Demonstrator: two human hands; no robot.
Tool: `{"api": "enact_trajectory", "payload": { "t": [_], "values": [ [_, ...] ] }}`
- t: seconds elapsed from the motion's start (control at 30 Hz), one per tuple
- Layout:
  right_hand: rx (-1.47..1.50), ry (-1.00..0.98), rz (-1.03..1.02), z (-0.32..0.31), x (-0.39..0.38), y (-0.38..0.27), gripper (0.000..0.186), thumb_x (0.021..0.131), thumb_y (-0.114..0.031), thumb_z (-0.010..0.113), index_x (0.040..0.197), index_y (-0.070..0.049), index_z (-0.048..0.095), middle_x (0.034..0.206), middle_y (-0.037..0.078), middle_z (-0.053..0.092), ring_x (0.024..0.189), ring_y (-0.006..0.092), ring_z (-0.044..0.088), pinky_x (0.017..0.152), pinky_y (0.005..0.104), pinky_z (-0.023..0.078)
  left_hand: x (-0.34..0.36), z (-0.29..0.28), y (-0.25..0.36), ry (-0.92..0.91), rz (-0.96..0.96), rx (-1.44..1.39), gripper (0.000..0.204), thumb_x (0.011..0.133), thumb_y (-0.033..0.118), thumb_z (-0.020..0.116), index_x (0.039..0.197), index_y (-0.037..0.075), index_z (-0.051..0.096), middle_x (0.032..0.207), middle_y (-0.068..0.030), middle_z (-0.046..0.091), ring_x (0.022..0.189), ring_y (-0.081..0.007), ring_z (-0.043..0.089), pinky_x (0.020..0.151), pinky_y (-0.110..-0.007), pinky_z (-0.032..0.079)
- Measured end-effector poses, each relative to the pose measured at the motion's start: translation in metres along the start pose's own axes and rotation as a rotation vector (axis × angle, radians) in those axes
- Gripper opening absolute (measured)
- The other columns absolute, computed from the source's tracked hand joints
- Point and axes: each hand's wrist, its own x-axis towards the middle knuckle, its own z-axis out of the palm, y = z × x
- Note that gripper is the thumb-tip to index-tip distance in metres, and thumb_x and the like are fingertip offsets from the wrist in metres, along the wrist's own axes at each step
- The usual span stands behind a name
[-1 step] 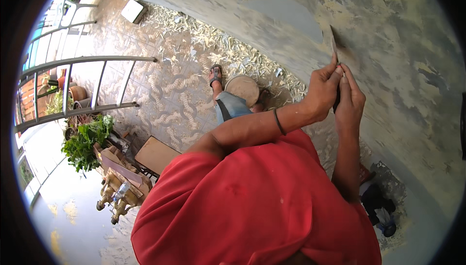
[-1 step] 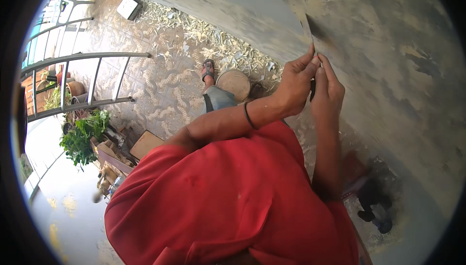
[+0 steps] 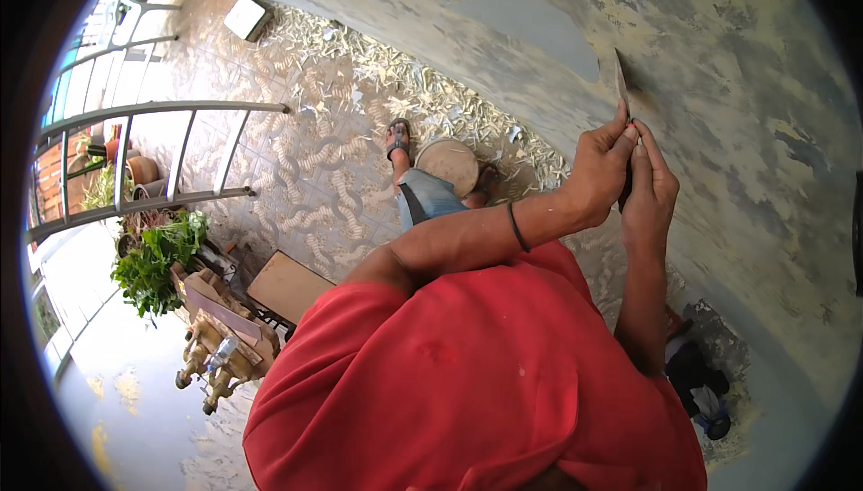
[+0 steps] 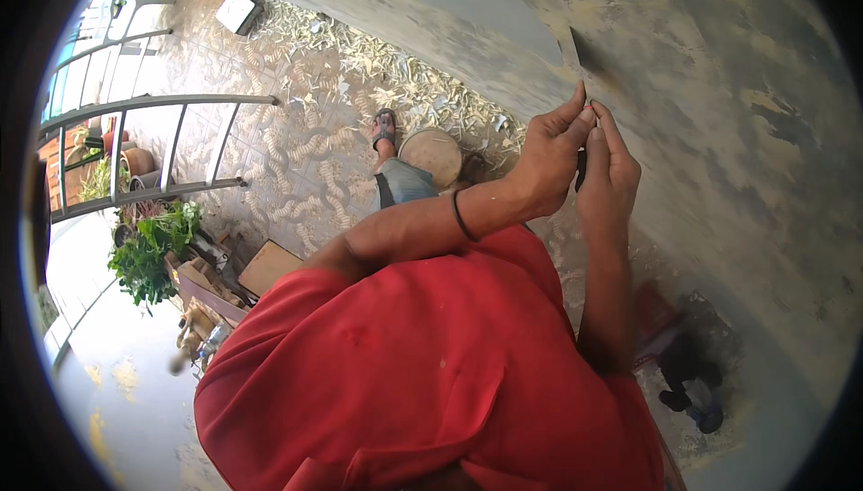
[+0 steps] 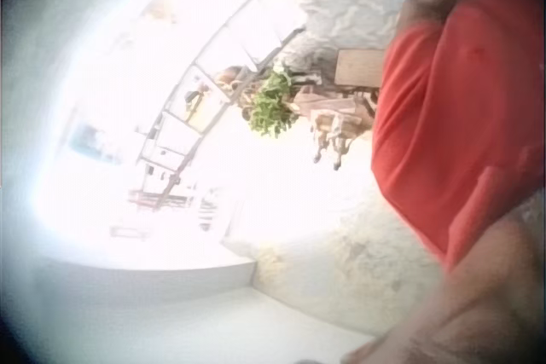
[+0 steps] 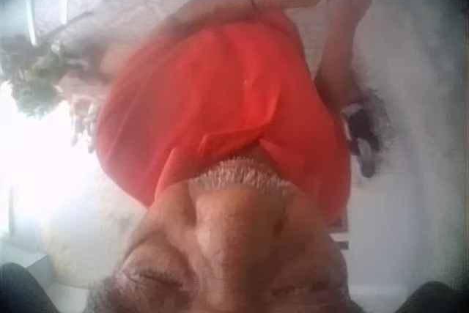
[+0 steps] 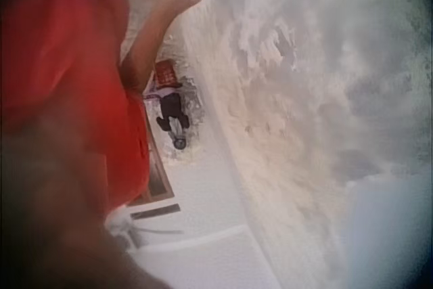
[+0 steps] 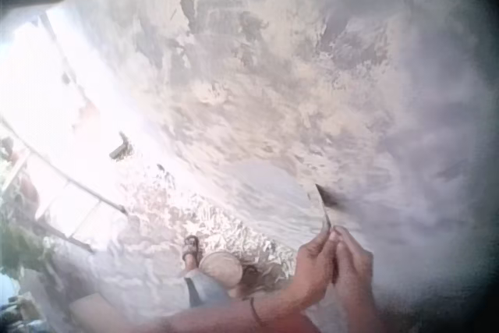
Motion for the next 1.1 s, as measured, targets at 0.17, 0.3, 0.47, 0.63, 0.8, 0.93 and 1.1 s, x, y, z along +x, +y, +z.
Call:
{"api": "enact_trajectory", "payload": {
  "t": [0.17, 0.3, 0.47, 0.63, 0.8, 0.93, 1.1],
  "values": [
    [-0.042, -0.055, 0.007, 0.001, 0.023, 0.007, 0.04, 0.112, -0.016, 0.05, 0.144, 0.005, 0.059, 0.126, 0.011, 0.07, 0.108, 0.0102, 0.062, 0.093, 0.0245, 0.05, 0.025, -0.014, -0.006, -0.079, 0.024, 0.002, 0.023, 0.11, 0.016, 0.057, 0.122, -0.001, 0.069, 0.093, 0.0012, 0.065, 0.077, -0.0044, 0.056, 0.064, -0.025, 0.05],
    [-0.003, -0.01, 0.044, 0.0, 0.006, -0.002, 0.04, 0.112, -0.017, 0.049, 0.143, 0.005, 0.059, 0.128, 0.013, 0.07, 0.111, 0.0122, 0.063, 0.097, 0.0254, 0.049, 0.008, -0.005, -0.004, -0.026, 0.016, 0.052, 0.024, 0.11, 0.015, 0.057, 0.121, -0.003, 0.068, 0.093, -0.0007, 0.065, 0.079, -0.0066, 0.059, 0.067, -0.027, 0.052],
    [-0.138, -0.097, -0.158, 0.03, 0.052, 0.03, 0.04, 0.11, -0.022, 0.047, 0.136, 0.004, 0.064, 0.107, 0.017, 0.074, 0.095, 0.0173, 0.066, 0.087, 0.0327, 0.052, 0.047, -0.033, -0.002, 0.052, 0.043, -0.054, 0.028, 0.111, 0.015, 0.054, 0.129, -0.003, 0.066, 0.093, -0.0009, 0.065, 0.08, -0.0076, 0.06, 0.067, -0.025, 0.052],
    [-0.109, -0.051, -0.08, 0.019, 0.008, 0.009, 0.04, 0.11, -0.021, 0.049, 0.139, 0.004, 0.063, 0.104, 0.012, 0.073, 0.088, 0.0118, 0.063, 0.078, 0.0277, 0.05, 0.005, -0.023, 0.011, 0.017, 0.039, 0.129, 0.04, 0.111, 0.018, 0.056, 0.146, 0.0, 0.057, 0.092, 0.003, 0.063, 0.078, -0.0035, 0.053, 0.066, -0.023, 0.048],
    [0.045, -0.006, -0.048, 0.015, 0.0, 0.006, 0.039, 0.112, -0.017, 0.047, 0.143, 0.001, 0.061, 0.091, 0.001, 0.067, 0.069, 0.0041, 0.051, 0.059, 0.0227, 0.041, 0.0, -0.018, 0.009, -0.009, 0.091, 0.301, 0.049, 0.11, 0.019, 0.058, 0.156, 0.003, 0.049, 0.089, 0.0062, 0.06, 0.077, -0.0015, 0.049, 0.066, -0.021, 0.047],
    [0.019, -0.04, -0.036, 0.016, 0.008, -0.006, 0.038, 0.112, -0.017, 0.048, 0.142, 0.001, 0.061, 0.091, 0.001, 0.067, 0.071, 0.0033, 0.052, 0.061, 0.0223, 0.042, 0.003, -0.011, 0.022, -0.018, 0.076, 0.222, 0.049, 0.11, 0.015, 0.054, 0.154, -0.004, 0.045, 0.088, 0.005, 0.059, 0.081, -0.0035, 0.046, 0.068, -0.022, 0.045],
    [-0.239, -0.138, -0.187, 0.03, 0.045, 0.0, 0.039, 0.111, -0.019, 0.047, 0.141, 0.002, 0.061, 0.095, 0.007, 0.069, 0.077, 0.0094, 0.058, 0.071, 0.028, 0.049, 0.044, -0.038, 0.011, 0.0, 0.051, 0.099, 0.041, 0.11, 0.02, 0.057, 0.148, 0.002, 0.058, 0.089, 0.0019, 0.065, 0.074, -0.0045, 0.056, 0.061, -0.024, 0.048]
  ]
}}
